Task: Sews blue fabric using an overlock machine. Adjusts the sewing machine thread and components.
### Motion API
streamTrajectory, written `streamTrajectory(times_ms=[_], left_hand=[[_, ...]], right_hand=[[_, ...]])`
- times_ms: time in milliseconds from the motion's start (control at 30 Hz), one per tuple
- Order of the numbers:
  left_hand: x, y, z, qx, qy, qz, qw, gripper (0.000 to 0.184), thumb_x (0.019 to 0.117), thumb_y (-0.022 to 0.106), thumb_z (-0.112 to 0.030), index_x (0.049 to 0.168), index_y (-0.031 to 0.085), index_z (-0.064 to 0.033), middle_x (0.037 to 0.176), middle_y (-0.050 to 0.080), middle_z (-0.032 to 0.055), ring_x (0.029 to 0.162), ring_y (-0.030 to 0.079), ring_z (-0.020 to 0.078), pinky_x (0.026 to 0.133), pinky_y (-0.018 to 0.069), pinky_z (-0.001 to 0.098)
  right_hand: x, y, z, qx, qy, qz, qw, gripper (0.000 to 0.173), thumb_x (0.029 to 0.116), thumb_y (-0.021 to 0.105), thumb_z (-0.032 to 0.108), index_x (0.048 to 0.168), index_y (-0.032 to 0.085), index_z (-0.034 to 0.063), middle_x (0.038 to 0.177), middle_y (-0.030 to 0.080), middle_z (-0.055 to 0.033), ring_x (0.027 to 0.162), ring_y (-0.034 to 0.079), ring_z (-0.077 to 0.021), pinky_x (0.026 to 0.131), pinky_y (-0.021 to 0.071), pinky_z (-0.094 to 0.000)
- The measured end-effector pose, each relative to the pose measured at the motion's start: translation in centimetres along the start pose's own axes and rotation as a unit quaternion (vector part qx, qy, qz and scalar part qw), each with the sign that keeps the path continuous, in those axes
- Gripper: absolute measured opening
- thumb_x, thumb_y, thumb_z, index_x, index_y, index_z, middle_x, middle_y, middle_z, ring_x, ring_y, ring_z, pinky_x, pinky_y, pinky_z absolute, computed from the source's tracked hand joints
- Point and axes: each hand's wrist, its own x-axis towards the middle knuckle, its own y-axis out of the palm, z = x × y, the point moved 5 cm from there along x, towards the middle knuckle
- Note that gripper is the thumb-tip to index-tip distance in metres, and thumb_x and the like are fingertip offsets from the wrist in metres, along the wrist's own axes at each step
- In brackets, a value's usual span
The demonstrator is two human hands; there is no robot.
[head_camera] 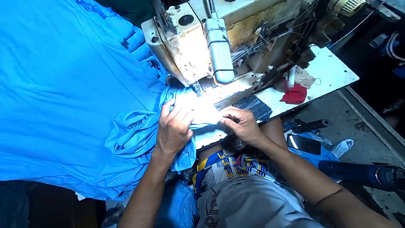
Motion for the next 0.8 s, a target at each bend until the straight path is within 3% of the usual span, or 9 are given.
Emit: streamTrajectory(times_ms=[100,133,233,567,800], left_hand=[[-0.3,0.0,0.2,-0.038,0.030,-0.019,0.999,0.026,0.0908,0.061,-0.003,0.110,0.078,-0.0080,0.116,0.075,0.0090,0.114,0.067,0.0292,0.115,0.0387,0.0543],[-0.3,0.0,0.2,-0.049,0.039,-0.029,0.998,0.026,0.0915,0.061,-0.003,0.110,0.078,-0.0089,0.114,0.075,0.0086,0.113,0.067,0.0292,0.114,0.0396,0.0539],[-0.4,0.0,0.2,-0.056,0.054,-0.049,0.996,0.019,0.0933,0.062,-0.005,0.103,0.078,-0.0081,0.104,0.075,0.0089,0.105,0.068,0.0291,0.110,0.0423,0.0530],[0.1,-0.1,0.4,-0.048,0.044,-0.044,0.997,0.019,0.0931,0.062,-0.007,0.102,0.078,-0.0076,0.104,0.076,0.0088,0.106,0.069,0.0284,0.111,0.0417,0.0526],[0.6,0.3,1.9,-0.041,0.023,-0.040,0.998,0.019,0.0916,0.060,-0.006,0.099,0.078,-0.0060,0.105,0.075,0.0089,0.110,0.067,0.0298,0.113,0.0395,0.0536]], right_hand=[[0.0,0.1,0.0,-0.002,-0.006,0.001,1.000,0.007,0.0934,0.070,0.000,0.099,0.074,-0.0004,0.106,0.072,-0.0079,0.093,0.070,-0.0134,0.081,0.0616,-0.0296],[0.1,0.1,0.1,-0.004,-0.007,0.001,1.000,0.007,0.0935,0.070,0.000,0.099,0.074,-0.0003,0.106,0.072,-0.0077,0.093,0.070,-0.0132,0.081,0.0616,-0.0296],[0.1,0.2,0.1,-0.006,-0.012,0.000,1.000,0.006,0.0933,0.070,0.000,0.098,0.074,-0.0006,0.105,0.072,-0.0079,0.092,0.070,-0.0131,0.080,0.0613,-0.0291],[0.3,0.1,-0.1,0.008,-0.009,-0.007,1.000,0.005,0.0927,0.070,-0.001,0.097,0.074,-0.0012,0.105,0.072,-0.0087,0.091,0.070,-0.0136,0.079,0.0615,-0.0291],[1.9,0.7,-0.5,0.008,-0.009,-0.021,1.000,0.003,0.0940,0.070,0.002,0.095,0.072,-0.0006,0.094,0.069,-0.0070,0.076,0.064,-0.0105,0.067,0.0573,-0.0260]])
